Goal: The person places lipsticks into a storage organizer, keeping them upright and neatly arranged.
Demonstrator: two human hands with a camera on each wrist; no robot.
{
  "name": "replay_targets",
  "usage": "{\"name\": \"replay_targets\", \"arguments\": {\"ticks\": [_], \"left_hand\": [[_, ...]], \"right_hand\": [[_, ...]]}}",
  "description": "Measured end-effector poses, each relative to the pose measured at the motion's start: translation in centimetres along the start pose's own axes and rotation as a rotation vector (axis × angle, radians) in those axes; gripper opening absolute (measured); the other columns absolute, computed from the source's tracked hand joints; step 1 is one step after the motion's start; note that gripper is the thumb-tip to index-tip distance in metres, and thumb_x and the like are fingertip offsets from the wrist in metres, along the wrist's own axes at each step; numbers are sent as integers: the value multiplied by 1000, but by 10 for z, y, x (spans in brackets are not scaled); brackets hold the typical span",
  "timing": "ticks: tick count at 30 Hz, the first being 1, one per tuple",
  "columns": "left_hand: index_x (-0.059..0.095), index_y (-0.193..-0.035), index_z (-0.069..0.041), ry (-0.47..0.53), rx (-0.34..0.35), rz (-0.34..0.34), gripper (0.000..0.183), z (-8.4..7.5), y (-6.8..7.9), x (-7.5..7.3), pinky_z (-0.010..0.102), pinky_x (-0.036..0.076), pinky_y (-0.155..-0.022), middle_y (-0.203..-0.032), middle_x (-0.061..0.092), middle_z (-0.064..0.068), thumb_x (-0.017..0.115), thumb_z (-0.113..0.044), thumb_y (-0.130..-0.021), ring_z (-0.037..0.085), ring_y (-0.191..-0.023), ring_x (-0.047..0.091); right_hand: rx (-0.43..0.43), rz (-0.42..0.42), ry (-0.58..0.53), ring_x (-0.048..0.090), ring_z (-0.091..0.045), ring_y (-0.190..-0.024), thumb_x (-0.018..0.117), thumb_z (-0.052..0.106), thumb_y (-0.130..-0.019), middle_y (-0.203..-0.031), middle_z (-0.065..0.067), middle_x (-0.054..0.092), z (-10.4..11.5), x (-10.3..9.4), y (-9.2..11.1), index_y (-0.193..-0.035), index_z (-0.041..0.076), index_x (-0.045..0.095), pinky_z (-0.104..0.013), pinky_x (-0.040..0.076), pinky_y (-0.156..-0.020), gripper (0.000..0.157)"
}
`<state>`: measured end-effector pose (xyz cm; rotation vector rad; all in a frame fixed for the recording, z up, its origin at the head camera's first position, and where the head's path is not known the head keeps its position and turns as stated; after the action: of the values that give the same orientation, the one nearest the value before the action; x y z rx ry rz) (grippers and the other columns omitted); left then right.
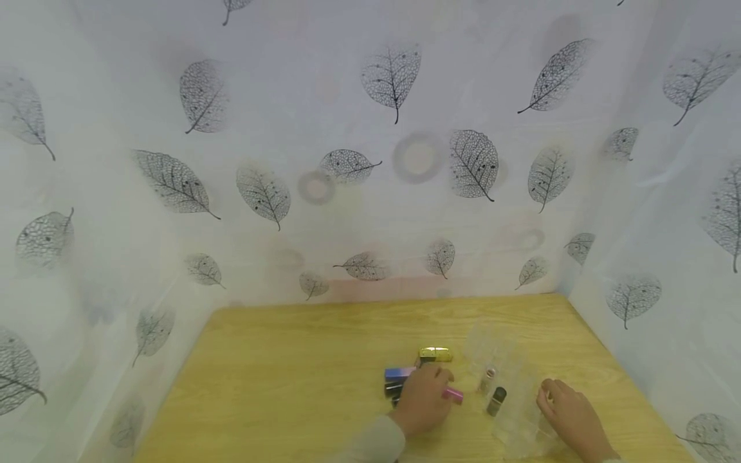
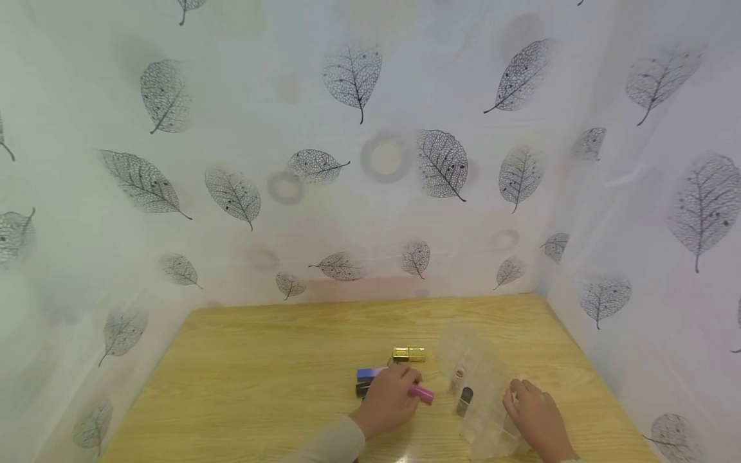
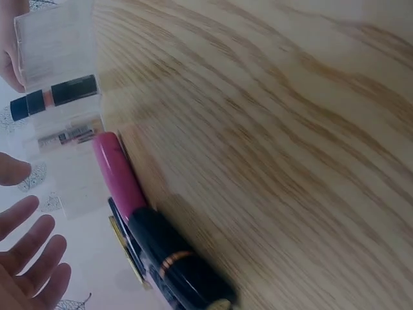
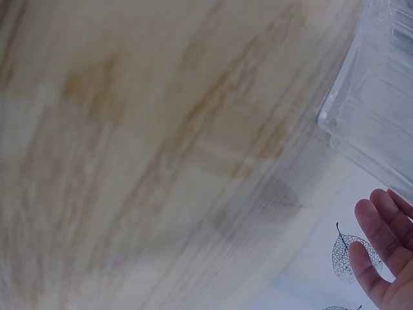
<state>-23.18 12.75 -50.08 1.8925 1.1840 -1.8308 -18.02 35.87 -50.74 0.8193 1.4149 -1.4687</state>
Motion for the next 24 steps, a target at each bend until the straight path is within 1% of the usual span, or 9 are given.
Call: {"name": "replay_targets", "arguments": {"ticks": [2, 5, 8, 9, 11, 15, 18, 21, 24], "left_hand": [[64, -104, -21, -7, -29, 45, 28, 7, 3, 3, 20, 47, -76, -94, 60, -9, 68, -26, -77, 6, -86, 56], [65, -104, -19, -4, -88, 112, 26, 18, 7, 5, 23, 48, -76, -95, 61, -6, 66, -24, -79, 8, -86, 57], [65, -104, -17, 3, -117, 140, 25, 26, 12, 6, 22, 47, -74, -91, 60, -5, 67, -24, -80, 8, -82, 55], [65, -104, -17, -4, -116, 141, 25, 28, 13, 6, 22, 46, -73, -93, 61, -4, 67, -25, -80, 8, -81, 54], [65, -105, -16, -14, -108, 141, 27, 31, 16, 8, 24, 48, -77, -99, 63, -1, 68, -27, -81, 11, -85, 57], [64, -108, -16, -52, -77, 130, 29, 34, 20, 9, 28, 50, -84, -104, 65, 1, 66, -28, -82, 14, -92, 60], [64, -110, -16, -66, -57, 113, 29, 34, 22, 10, 26, 50, -86, -100, 64, -2, 65, -28, -83, 12, -93, 60], [64, -112, -15, -60, -56, 119, 30, 35, 24, 11, 27, 50, -87, -101, 64, -2, 64, -27, -84, 12, -94, 59], [63, -112, -14, -62, -55, 128, 31, 35, 25, 12, 26, 50, -85, -100, 64, -2, 64, -27, -84, 12, -92, 59]], "right_hand": [[6, -6, -9, 46, -4, -53, 63, 10, -79, -67, 2, 55, 0, 0, 0, -77, 7, 58, -17, 33, -48, 6], [9, -10, -19, 47, -4, -54, 63, 10, -79, -67, 2, 55, 0, 0, -1, -77, 7, 58, -18, 34, -48, 6], [7, -3, -19, 49, -6, -55, 64, 10, -79, -68, 2, 55, 0, 1, -1, -78, 7, 58, -18, 35, -48, 6], [2, -4, -19, 49, -6, -54, 65, 10, -79, -68, 2, 55, 0, 1, -1, -78, 7, 58, -18, 35, -48, 7], [-9, 3, -8, 49, -6, -54, 65, 10, -79, -68, 1, 55, 0, 2, -1, -78, 7, 58, -18, 36, -48, 7], [-19, 11, -8, 49, -6, -54, 65, 9, -79, -68, 1, 55, -1, 3, -1, -78, 7, 58, -17, 37, -47, 7], [-5, 12, -19, 49, -6, -55, 64, 9, -80, -68, 1, 54, -3, 3, -1, -78, 7, 58, -18, 36, -48, 6], [-1, 18, -21, 48, -6, -55, 63, 9, -80, -68, 1, 54, -3, 4, -1, -78, 7, 57, -18, 36, -48, 6], [21, 49, -32, 48, -7, -55, 62, 9, -82, -68, 1, 54, -5, 6, -1, -79, 7, 58, -19, 37, -48, 6]]}}
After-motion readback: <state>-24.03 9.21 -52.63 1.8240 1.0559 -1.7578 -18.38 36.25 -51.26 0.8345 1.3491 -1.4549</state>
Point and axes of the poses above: each hand's wrist, its own y-axis away from the middle knuckle, its own x-axis out of the palm, z = x × y, the point moved 8 cm from there along -y, towards the middle knuckle
